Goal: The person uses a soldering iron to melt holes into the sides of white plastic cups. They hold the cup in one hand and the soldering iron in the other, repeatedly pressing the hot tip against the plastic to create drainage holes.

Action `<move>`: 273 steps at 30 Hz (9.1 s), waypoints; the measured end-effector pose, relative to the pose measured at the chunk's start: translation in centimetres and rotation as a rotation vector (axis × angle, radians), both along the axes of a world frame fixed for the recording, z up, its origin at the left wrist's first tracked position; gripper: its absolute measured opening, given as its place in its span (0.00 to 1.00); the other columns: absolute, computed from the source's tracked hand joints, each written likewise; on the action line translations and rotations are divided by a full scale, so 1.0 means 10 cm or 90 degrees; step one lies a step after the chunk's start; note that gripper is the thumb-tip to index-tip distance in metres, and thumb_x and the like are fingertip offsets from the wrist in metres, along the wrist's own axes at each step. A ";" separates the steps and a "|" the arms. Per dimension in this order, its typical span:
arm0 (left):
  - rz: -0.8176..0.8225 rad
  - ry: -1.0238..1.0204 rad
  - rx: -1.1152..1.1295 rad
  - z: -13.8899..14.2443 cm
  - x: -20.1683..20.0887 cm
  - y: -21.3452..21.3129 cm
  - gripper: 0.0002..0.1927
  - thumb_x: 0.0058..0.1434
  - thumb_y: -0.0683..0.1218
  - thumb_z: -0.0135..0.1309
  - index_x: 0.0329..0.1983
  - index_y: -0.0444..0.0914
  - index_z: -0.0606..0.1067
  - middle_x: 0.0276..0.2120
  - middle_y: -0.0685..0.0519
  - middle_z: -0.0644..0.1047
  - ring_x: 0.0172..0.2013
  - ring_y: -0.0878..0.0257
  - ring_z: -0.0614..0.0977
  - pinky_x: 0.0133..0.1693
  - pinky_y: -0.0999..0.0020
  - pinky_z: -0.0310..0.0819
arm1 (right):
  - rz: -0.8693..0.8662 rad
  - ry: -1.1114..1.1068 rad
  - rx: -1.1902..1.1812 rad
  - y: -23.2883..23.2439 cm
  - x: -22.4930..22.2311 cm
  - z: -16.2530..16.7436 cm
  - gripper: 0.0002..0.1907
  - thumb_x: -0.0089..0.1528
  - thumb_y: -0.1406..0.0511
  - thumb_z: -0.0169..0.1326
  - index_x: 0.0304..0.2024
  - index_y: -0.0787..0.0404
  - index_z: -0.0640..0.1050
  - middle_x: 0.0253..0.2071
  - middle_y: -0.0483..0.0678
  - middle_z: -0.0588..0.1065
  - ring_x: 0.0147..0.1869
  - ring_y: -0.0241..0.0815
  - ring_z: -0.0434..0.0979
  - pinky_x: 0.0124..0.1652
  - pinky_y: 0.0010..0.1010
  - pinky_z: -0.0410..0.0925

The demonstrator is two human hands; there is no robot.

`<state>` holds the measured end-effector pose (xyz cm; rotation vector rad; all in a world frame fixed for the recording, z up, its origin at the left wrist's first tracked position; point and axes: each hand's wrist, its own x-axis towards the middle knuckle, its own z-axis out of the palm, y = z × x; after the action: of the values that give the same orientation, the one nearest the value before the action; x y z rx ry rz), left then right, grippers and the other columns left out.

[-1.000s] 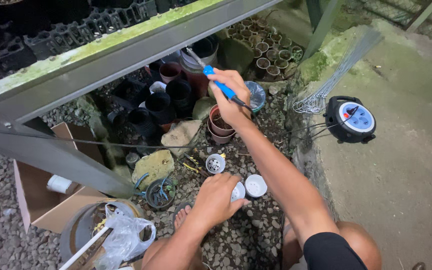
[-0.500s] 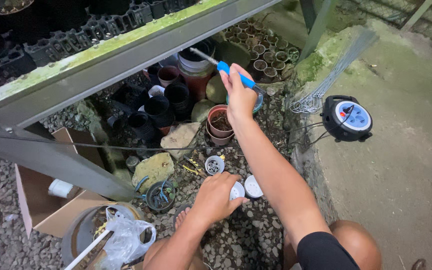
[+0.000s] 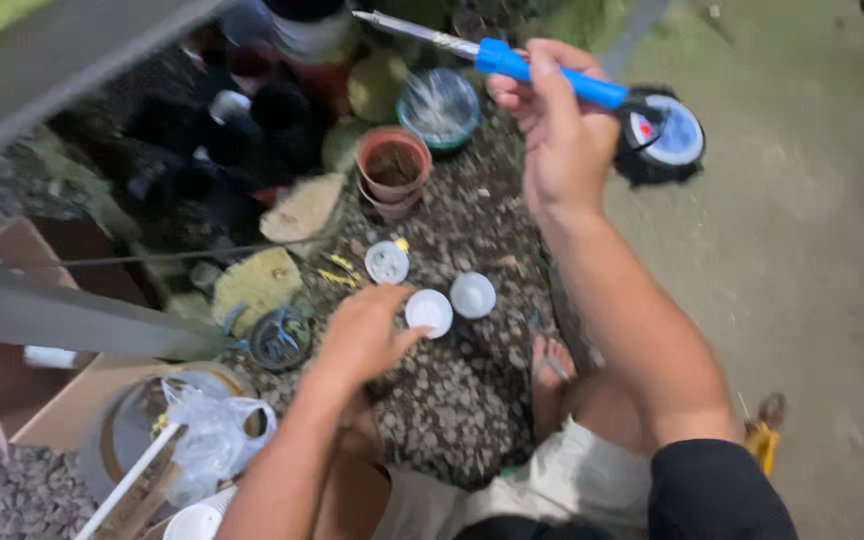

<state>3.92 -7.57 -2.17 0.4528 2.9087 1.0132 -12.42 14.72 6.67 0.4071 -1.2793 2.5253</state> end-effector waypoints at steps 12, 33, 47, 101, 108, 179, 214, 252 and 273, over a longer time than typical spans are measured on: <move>-0.136 -0.269 -0.496 -1.36 -0.30 0.31 0.13 0.62 0.47 0.54 0.47 0.39 0.81 0.50 0.42 0.81 0.50 0.47 0.83 0.50 0.52 0.78 | -0.150 -0.070 0.209 1.00 0.70 -0.60 0.10 0.70 0.70 0.59 0.50 0.69 0.74 0.44 0.54 0.79 0.42 0.42 0.84 0.43 0.30 0.78; 0.321 -0.212 -0.294 -1.84 -0.52 0.88 0.12 0.62 0.50 0.58 0.39 0.37 0.82 0.42 0.40 0.82 0.43 0.43 0.85 0.45 0.50 0.80 | -0.159 -0.048 0.303 1.27 1.00 -0.57 0.09 0.68 0.74 0.59 0.50 0.69 0.76 0.45 0.51 0.78 0.45 0.38 0.83 0.46 0.27 0.78; 0.301 -0.138 -0.228 -1.43 -0.64 0.88 0.10 0.59 0.43 0.52 0.42 0.38 0.80 0.39 0.38 0.83 0.43 0.42 0.85 0.47 0.48 0.79 | -0.146 -0.046 0.287 1.19 0.83 -0.66 0.08 0.67 0.73 0.58 0.48 0.68 0.75 0.42 0.51 0.79 0.43 0.38 0.83 0.44 0.28 0.79; 0.037 0.008 0.812 0.36 -0.30 0.63 0.43 0.58 0.48 0.63 0.72 0.32 0.56 0.66 0.43 0.68 0.68 0.54 0.70 0.71 0.57 0.57 | -0.383 0.335 0.240 1.15 1.82 -0.07 0.13 0.69 0.66 0.54 0.49 0.62 0.63 0.39 0.57 0.73 0.28 0.39 0.77 0.31 0.25 0.77; 0.043 0.004 0.789 0.41 -0.26 0.62 0.43 0.58 0.48 0.64 0.72 0.33 0.56 0.65 0.43 0.68 0.67 0.54 0.70 0.70 0.57 0.59 | -0.381 0.312 0.281 1.14 1.87 -0.09 0.14 0.70 0.65 0.54 0.49 0.62 0.62 0.41 0.58 0.73 0.28 0.37 0.78 0.31 0.24 0.77; 0.060 0.027 0.794 0.35 -0.33 0.58 0.45 0.57 0.48 0.68 0.71 0.34 0.57 0.65 0.44 0.68 0.67 0.54 0.71 0.69 0.56 0.61 | -0.339 0.290 0.424 1.11 1.85 -0.03 0.21 0.68 0.59 0.57 0.51 0.61 0.61 0.44 0.57 0.73 0.32 0.37 0.81 0.32 0.23 0.78; -0.019 -0.260 1.045 0.25 -0.45 0.47 0.40 0.58 0.45 0.62 0.71 0.30 0.60 0.62 0.38 0.72 0.63 0.48 0.75 0.65 0.55 0.68 | -0.313 0.116 0.098 1.30 1.20 -0.15 0.08 0.77 0.71 0.53 0.51 0.65 0.66 0.43 0.59 0.75 0.35 0.45 0.79 0.37 0.33 0.77; -0.083 -0.187 0.672 0.16 -0.38 0.48 0.44 0.48 0.37 0.69 0.68 0.33 0.63 0.58 0.48 0.76 0.58 0.59 0.77 0.61 0.59 0.72 | -0.251 0.364 0.354 1.00 1.83 -0.19 0.16 0.67 0.65 0.56 0.52 0.60 0.65 0.49 0.60 0.74 0.40 0.48 0.83 0.37 0.31 0.80; 0.018 -0.039 0.785 0.27 -0.42 0.55 0.44 0.54 0.39 0.65 0.71 0.34 0.56 0.65 0.45 0.69 0.66 0.54 0.72 0.67 0.56 0.64 | -0.275 0.380 0.396 1.14 1.88 -0.09 0.16 0.68 0.69 0.53 0.51 0.61 0.61 0.46 0.59 0.72 0.36 0.45 0.83 0.36 0.32 0.82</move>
<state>-0.31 -2.06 0.53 0.3403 1.8663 2.6284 6.39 26.15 5.76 0.8276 -1.6332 1.4535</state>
